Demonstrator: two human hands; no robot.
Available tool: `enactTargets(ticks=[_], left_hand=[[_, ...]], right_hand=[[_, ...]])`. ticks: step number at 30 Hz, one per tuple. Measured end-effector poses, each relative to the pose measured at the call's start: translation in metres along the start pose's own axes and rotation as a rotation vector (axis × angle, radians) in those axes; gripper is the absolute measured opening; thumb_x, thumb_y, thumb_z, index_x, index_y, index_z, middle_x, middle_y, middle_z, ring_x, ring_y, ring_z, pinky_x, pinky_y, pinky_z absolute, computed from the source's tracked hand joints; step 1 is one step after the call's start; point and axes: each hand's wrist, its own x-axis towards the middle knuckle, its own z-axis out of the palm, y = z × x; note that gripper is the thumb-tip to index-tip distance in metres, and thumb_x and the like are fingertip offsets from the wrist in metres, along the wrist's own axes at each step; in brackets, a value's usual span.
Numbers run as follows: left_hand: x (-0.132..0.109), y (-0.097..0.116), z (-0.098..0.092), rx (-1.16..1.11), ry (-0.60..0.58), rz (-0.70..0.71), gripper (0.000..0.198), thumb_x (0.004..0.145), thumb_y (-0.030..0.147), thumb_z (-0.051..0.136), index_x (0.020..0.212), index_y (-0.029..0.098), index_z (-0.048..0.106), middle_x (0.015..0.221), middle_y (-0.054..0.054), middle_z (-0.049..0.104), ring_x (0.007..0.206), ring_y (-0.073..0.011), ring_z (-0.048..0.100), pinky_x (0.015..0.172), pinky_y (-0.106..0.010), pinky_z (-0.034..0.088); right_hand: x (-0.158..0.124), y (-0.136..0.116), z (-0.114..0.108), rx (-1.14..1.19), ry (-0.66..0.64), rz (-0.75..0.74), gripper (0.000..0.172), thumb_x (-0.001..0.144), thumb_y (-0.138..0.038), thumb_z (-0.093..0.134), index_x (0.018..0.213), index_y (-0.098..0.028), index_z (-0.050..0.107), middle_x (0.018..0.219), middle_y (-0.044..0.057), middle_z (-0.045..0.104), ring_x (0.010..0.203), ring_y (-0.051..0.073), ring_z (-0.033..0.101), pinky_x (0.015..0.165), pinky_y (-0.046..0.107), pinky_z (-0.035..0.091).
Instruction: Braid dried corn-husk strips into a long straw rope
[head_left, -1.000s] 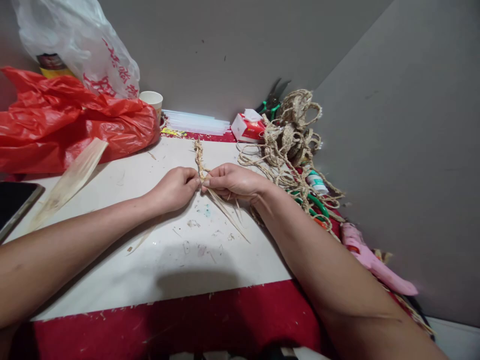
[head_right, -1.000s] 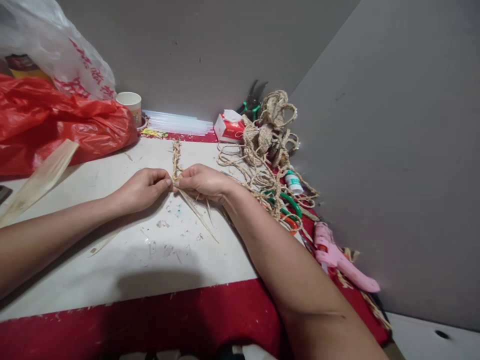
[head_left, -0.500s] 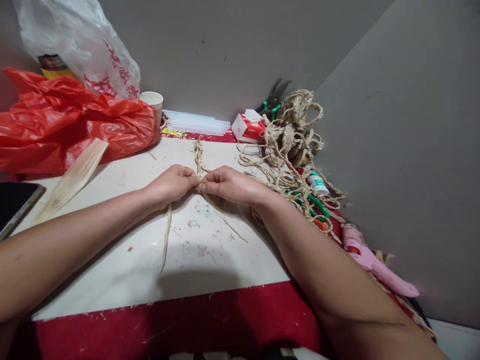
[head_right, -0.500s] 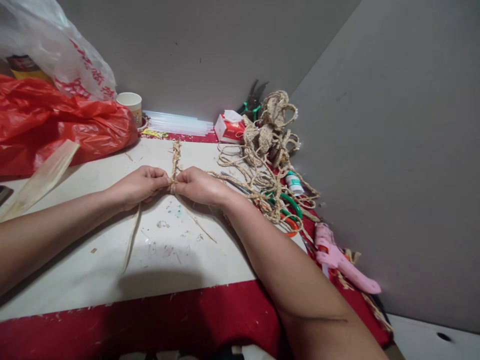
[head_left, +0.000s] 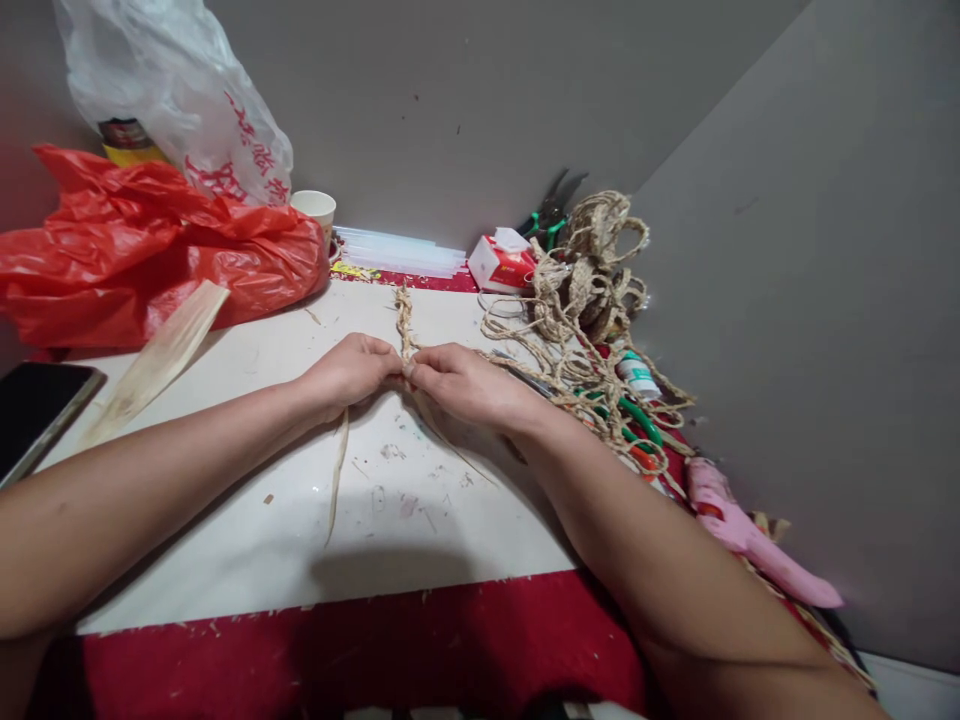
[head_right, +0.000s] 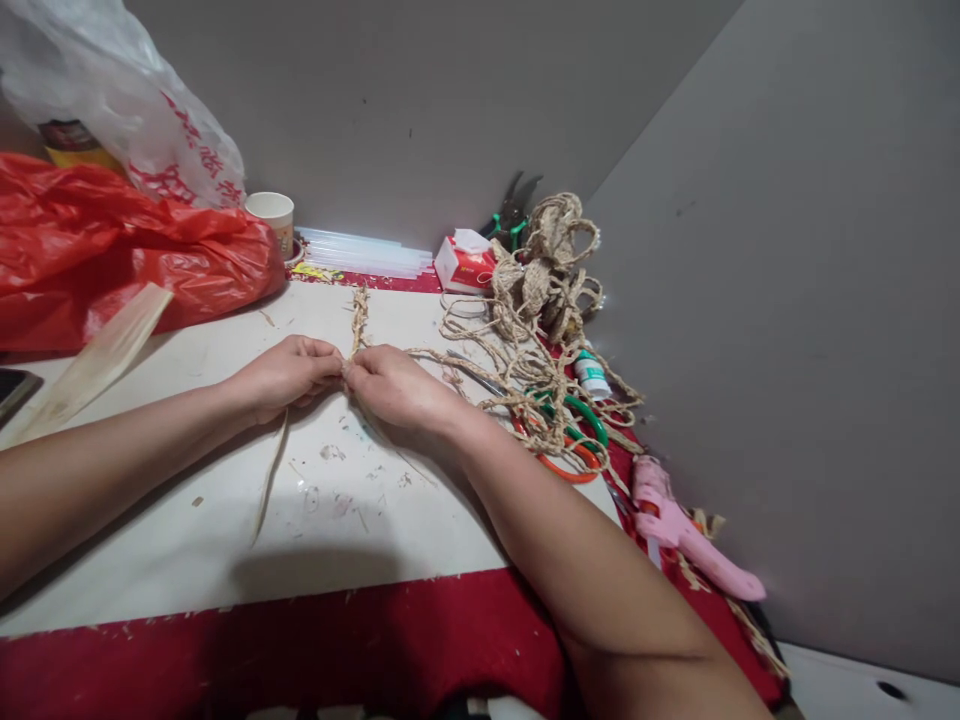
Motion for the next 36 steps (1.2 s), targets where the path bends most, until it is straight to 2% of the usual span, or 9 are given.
enactTargets(ticks=[5,11,18,22,24,25,29,30,36], left_hand=[[-0.002,0.001,-0.001,-0.107,-0.041,-0.017,0.028,0.068,0.019,0.053,0.046,0.019,0.035,0.040,0.007,0.028,0.033,-0.0038,0.020,0.036,-0.024,0.010],[-0.006,0.003,-0.001,-0.190,-0.051,-0.053,0.033,0.068,0.022,0.058,0.046,0.018,0.033,0.040,0.008,0.026,0.034,-0.0030,0.019,0.036,-0.023,0.009],[-0.009,0.006,-0.002,-0.213,-0.085,-0.103,0.017,0.073,0.023,0.059,0.060,0.012,0.055,0.039,0.008,0.029,0.034,-0.0025,0.019,0.036,-0.020,0.009],[-0.008,0.007,-0.005,-0.282,-0.125,-0.130,0.014,0.071,0.022,0.061,0.063,0.012,0.055,0.041,0.010,0.023,0.035,-0.0014,0.015,0.037,-0.018,0.007],[-0.007,0.006,-0.007,-0.298,-0.141,-0.124,0.015,0.071,0.020,0.061,0.061,0.012,0.053,0.041,0.010,0.023,0.034,-0.0014,0.015,0.036,-0.018,0.007],[-0.006,0.005,-0.008,-0.301,-0.151,-0.116,0.016,0.070,0.019,0.061,0.059,0.013,0.052,0.041,0.010,0.023,0.034,-0.0015,0.015,0.036,-0.018,0.007],[-0.005,0.002,-0.009,-0.301,-0.195,-0.091,0.016,0.072,0.022,0.061,0.061,0.013,0.053,0.042,0.010,0.023,0.035,-0.0016,0.015,0.036,-0.018,0.008],[-0.005,0.001,-0.009,-0.296,-0.201,-0.084,0.016,0.073,0.023,0.060,0.063,0.013,0.054,0.043,0.010,0.023,0.035,-0.0016,0.015,0.036,-0.018,0.008],[-0.006,-0.002,-0.011,-0.225,-0.171,-0.014,0.017,0.075,0.021,0.057,0.062,0.013,0.051,0.044,0.008,0.029,0.036,-0.0017,0.019,0.035,-0.017,0.011]], right_hand=[[-0.011,-0.014,0.013,-0.347,0.055,-0.032,0.028,0.086,-0.024,0.035,0.084,-0.013,0.060,0.086,0.013,0.065,0.073,0.019,0.056,0.065,0.027,0.037],[-0.021,-0.027,0.024,-0.563,0.015,-0.019,0.035,0.089,-0.023,0.029,0.095,-0.010,0.061,0.090,0.019,0.066,0.078,0.026,0.062,0.069,0.035,0.041],[-0.030,-0.035,0.027,-0.649,-0.044,-0.140,0.033,0.088,-0.016,0.030,0.099,-0.008,0.060,0.083,0.018,0.066,0.072,0.025,0.062,0.062,0.033,0.040],[-0.045,-0.047,0.010,-0.386,-0.474,-0.408,0.030,0.088,-0.034,0.043,0.079,-0.014,0.063,0.071,0.008,0.064,0.059,0.014,0.054,0.057,0.025,0.037],[-0.046,-0.044,-0.004,-0.139,-0.562,-0.458,0.036,0.088,-0.041,0.044,0.073,-0.014,0.061,0.062,0.003,0.060,0.054,0.011,0.049,0.054,0.022,0.036],[-0.043,-0.039,-0.011,-0.032,-0.489,-0.424,0.038,0.089,-0.043,0.042,0.073,-0.014,0.060,0.058,0.002,0.057,0.052,0.009,0.047,0.053,0.021,0.035],[-0.014,-0.009,-0.018,0.117,0.175,-0.124,0.037,0.085,-0.046,0.047,0.068,-0.015,0.053,0.055,0.000,0.052,0.050,0.008,0.044,0.049,0.020,0.033],[-0.007,-0.002,-0.015,0.154,0.203,-0.064,0.036,0.084,-0.046,0.050,0.067,-0.015,0.052,0.056,0.000,0.053,0.050,0.008,0.044,0.048,0.019,0.033],[0.011,0.009,0.005,0.634,-0.186,0.144,0.032,0.089,-0.042,0.041,0.071,-0.016,0.047,0.044,-0.007,0.039,0.032,0.005,0.026,0.034,0.018,0.020]])
